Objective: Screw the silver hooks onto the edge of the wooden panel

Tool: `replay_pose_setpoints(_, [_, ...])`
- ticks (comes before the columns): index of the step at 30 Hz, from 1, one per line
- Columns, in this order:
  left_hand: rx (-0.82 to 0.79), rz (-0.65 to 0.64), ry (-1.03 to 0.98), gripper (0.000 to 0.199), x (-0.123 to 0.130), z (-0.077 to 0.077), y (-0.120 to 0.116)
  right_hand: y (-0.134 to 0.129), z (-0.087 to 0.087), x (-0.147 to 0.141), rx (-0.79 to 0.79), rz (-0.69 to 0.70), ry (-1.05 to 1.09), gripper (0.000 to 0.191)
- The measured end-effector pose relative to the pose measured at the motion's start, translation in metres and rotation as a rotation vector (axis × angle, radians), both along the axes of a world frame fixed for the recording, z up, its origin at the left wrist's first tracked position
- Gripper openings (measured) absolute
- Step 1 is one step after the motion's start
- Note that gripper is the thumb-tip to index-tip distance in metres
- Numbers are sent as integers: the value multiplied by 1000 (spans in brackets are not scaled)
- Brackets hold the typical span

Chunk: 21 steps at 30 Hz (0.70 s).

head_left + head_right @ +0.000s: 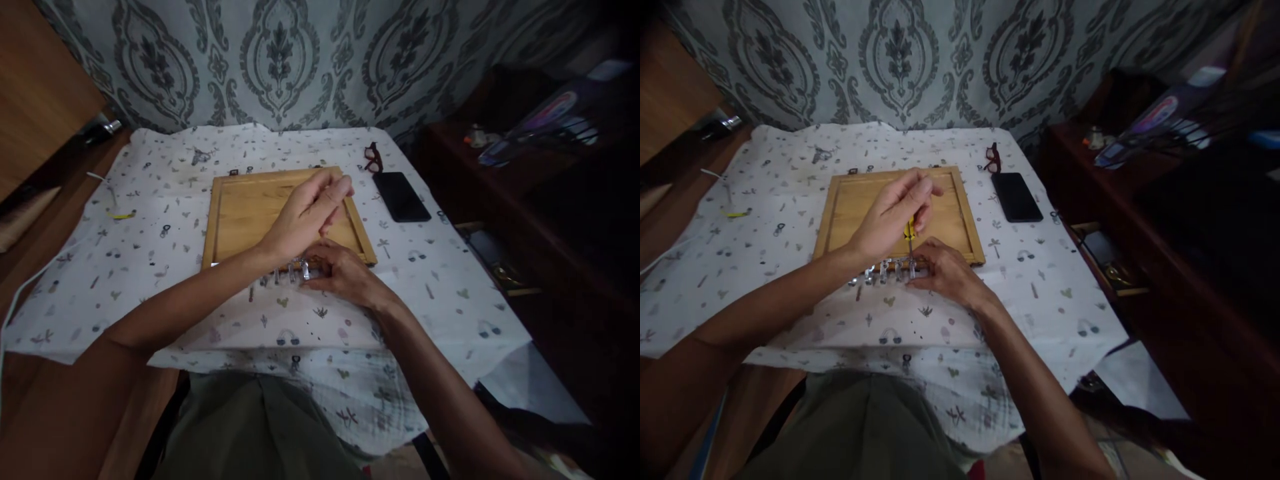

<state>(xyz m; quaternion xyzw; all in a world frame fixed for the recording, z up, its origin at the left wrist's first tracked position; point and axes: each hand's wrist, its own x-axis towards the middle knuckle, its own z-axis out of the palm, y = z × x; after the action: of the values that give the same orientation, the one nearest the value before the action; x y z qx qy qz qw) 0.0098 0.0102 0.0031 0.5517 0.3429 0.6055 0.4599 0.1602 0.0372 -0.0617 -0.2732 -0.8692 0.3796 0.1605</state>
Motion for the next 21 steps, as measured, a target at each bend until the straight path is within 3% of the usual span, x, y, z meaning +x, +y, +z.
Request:
replay_pose_setpoints(4, [-55,19,-78,41,2,-5,0,0,-1,0,-11,4,3,34])
replay_pose_setpoints(11, [-98,-247,-81,36,-9,-2,8,2,0,-1,-30,16,-20,33])
replay_pose_setpoints(21, [-32,-261,-74,33,-11,-3,-2,2,17,-4,-24,68,-135,25])
